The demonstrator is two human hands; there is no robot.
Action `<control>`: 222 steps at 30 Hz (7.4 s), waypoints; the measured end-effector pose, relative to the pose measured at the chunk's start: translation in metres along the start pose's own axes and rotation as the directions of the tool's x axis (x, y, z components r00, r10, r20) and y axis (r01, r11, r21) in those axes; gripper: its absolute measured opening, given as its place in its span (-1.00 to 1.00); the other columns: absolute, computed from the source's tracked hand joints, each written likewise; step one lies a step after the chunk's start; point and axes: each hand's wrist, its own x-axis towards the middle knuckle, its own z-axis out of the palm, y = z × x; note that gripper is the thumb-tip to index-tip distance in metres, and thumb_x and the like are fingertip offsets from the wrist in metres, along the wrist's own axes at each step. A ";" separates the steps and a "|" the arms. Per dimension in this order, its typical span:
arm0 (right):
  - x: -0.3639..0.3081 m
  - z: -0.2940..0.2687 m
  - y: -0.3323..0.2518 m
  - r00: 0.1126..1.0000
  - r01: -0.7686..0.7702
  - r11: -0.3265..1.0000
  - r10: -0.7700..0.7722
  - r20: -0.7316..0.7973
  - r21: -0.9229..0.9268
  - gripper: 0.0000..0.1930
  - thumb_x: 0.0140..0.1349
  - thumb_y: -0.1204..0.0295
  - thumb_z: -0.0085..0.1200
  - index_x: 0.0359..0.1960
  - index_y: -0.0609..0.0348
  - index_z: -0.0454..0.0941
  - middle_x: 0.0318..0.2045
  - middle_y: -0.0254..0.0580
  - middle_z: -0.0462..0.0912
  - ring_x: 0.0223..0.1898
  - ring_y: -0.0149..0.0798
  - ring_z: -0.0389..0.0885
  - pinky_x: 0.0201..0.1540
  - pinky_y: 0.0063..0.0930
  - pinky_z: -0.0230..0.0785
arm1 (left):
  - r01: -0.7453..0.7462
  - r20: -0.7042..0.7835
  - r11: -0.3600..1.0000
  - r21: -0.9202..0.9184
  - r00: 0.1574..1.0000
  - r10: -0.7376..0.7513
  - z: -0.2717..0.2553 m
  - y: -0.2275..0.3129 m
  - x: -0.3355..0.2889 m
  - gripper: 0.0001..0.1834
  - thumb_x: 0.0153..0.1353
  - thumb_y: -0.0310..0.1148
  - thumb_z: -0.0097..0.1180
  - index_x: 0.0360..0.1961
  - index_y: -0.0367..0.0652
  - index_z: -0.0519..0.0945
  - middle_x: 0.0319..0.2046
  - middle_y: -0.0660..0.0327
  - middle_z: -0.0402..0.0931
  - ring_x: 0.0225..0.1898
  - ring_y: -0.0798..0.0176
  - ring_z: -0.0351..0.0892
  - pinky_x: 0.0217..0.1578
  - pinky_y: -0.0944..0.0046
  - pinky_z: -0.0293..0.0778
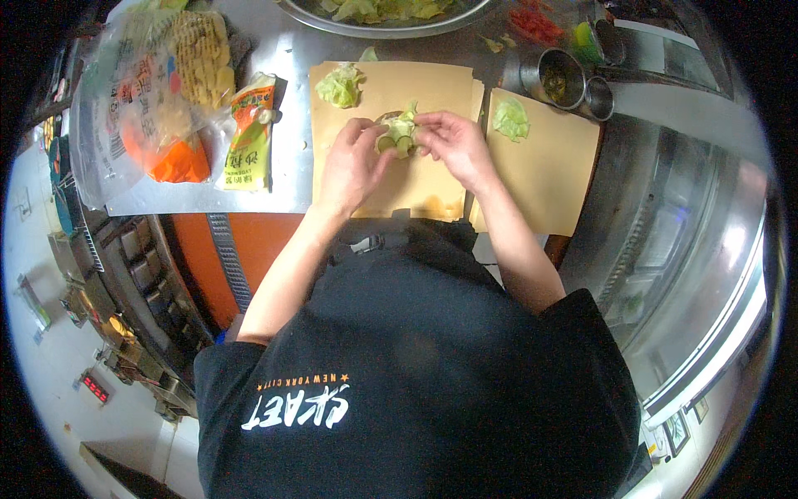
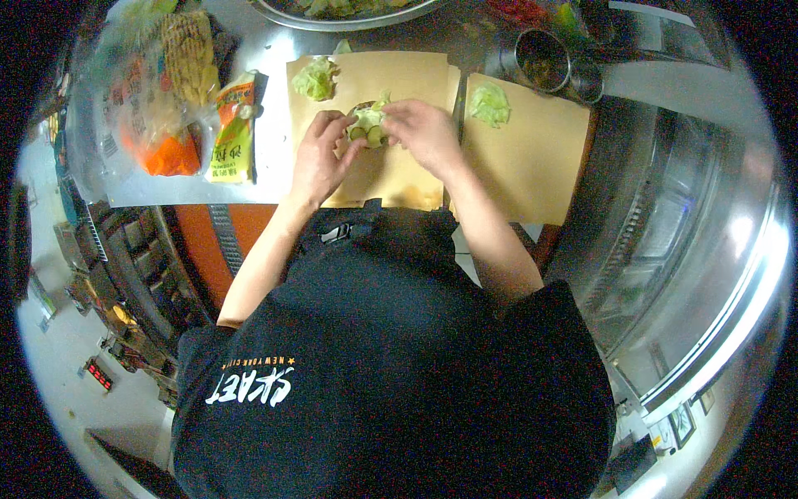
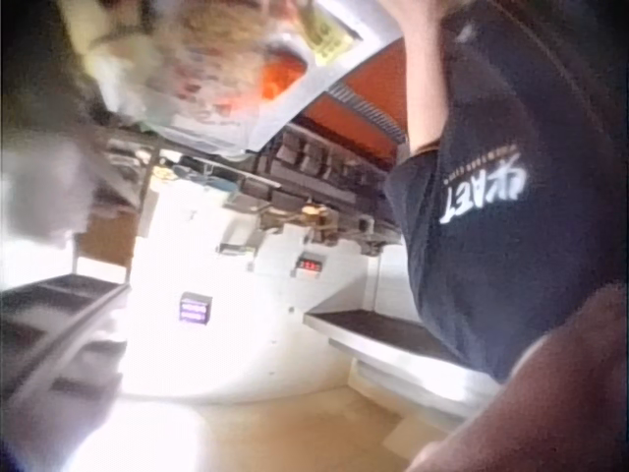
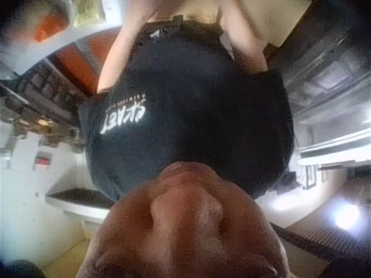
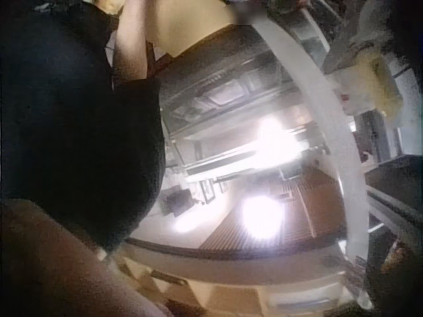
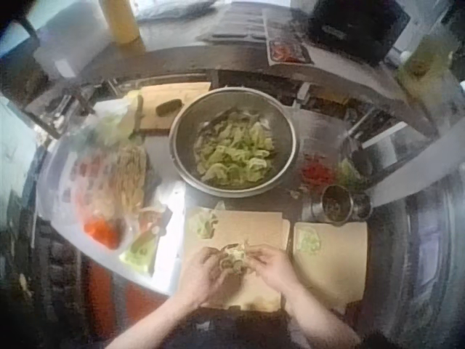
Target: The person assembles wraps on a prep counter by layering lettuce, sauce, and tomato slices onto flatbread, then adds a cooked egg from a griddle and folds the wrap. The person uses tongs to place the egg and handles the ingredients by hand.
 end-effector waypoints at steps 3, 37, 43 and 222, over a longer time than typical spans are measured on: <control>-0.006 0.010 0.013 0.884 0.425 0.711 -0.460 0.087 -0.560 -0.60 0.29 0.48 0.38 0.16 0.22 0.66 -0.14 -0.14 0.76 -0.14 -0.18 0.75 -0.10 -0.34 0.60 | 0.056 0.051 0.996 0.064 0.997 -0.059 0.009 -0.005 -0.008 -0.59 0.26 -0.40 0.43 0.11 -0.20 0.64 0.03 0.02 0.56 -0.07 -0.04 0.71 -0.07 0.02 0.66; -0.054 -0.015 0.061 0.990 0.031 0.961 0.008 -0.141 0.274 -0.83 0.55 0.44 0.17 0.02 0.27 0.68 -0.36 -0.40 0.68 -0.41 -0.54 0.54 -0.35 -0.64 0.34 | -0.427 0.235 0.797 0.427 0.904 0.358 0.006 0.000 0.009 -0.36 0.18 -0.34 0.44 0.34 0.10 0.61 0.32 0.08 0.47 0.29 -0.07 0.48 0.25 -0.02 0.52; -0.059 -0.021 0.061 0.982 0.031 0.951 0.028 -0.186 0.308 -0.84 0.55 0.45 0.16 0.01 0.28 0.67 -0.34 -0.39 0.67 -0.41 -0.52 0.53 -0.34 -0.63 0.33 | -0.469 0.434 0.834 0.292 0.842 0.321 0.007 -0.020 0.027 -0.40 0.20 -0.31 0.37 0.31 0.09 0.63 0.31 0.02 0.48 0.30 -0.13 0.49 0.29 0.01 0.53; 0.006 0.034 -0.005 0.406 0.519 0.011 -0.883 0.236 -0.855 -0.80 0.16 0.52 0.31 -0.15 0.10 0.75 -0.20 -0.25 0.68 -0.09 -0.10 0.66 -0.03 -0.21 0.52 | 0.308 0.176 0.172 -0.936 0.831 -0.528 -0.008 -0.041 -0.021 -0.48 0.44 -0.59 -0.11 0.41 -0.29 0.26 0.27 -0.10 0.53 0.22 -0.07 0.64 0.30 -0.06 0.58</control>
